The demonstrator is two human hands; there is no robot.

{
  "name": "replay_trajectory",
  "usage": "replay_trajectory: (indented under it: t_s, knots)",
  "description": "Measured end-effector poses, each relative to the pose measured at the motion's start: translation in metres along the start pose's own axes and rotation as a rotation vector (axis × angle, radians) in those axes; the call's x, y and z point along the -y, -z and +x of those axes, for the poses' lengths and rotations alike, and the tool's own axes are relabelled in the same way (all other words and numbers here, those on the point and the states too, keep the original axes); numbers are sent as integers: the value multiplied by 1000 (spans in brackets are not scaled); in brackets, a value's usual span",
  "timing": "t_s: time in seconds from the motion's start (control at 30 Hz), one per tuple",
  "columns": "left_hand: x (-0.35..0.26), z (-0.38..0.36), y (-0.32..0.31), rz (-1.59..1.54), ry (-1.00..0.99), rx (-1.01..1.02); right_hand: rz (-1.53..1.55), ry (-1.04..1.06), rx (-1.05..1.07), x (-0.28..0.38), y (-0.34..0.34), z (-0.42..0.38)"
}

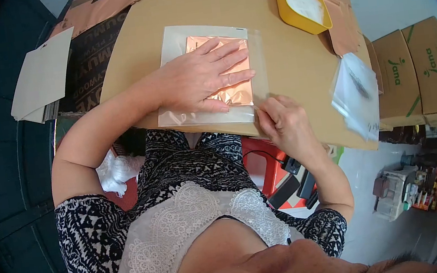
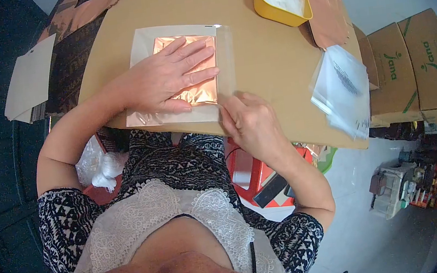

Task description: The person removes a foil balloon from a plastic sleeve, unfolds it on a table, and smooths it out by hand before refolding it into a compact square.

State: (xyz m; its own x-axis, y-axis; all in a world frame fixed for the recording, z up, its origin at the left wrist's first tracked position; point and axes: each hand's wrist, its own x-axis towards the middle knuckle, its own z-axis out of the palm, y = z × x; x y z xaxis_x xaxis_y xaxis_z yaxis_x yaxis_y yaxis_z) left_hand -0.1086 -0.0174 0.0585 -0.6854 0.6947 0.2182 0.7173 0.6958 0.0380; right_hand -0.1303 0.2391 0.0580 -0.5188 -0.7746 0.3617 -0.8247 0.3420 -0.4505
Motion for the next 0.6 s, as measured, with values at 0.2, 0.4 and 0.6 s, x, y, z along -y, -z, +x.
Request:
replay_trajectory:
  t_s: [0.2, 0.4, 0.6]
  knots:
    - [1, -1, -2, 2, 5, -2, 6, -66, 1, -1, 1, -9]
    - [2, -2, -2, -5, -3, -11, 10, -121, -1, -1, 16, -23]
    - [2, -4, -2, -10, 3, -10, -169, -106, 127, -15, 59, -38]
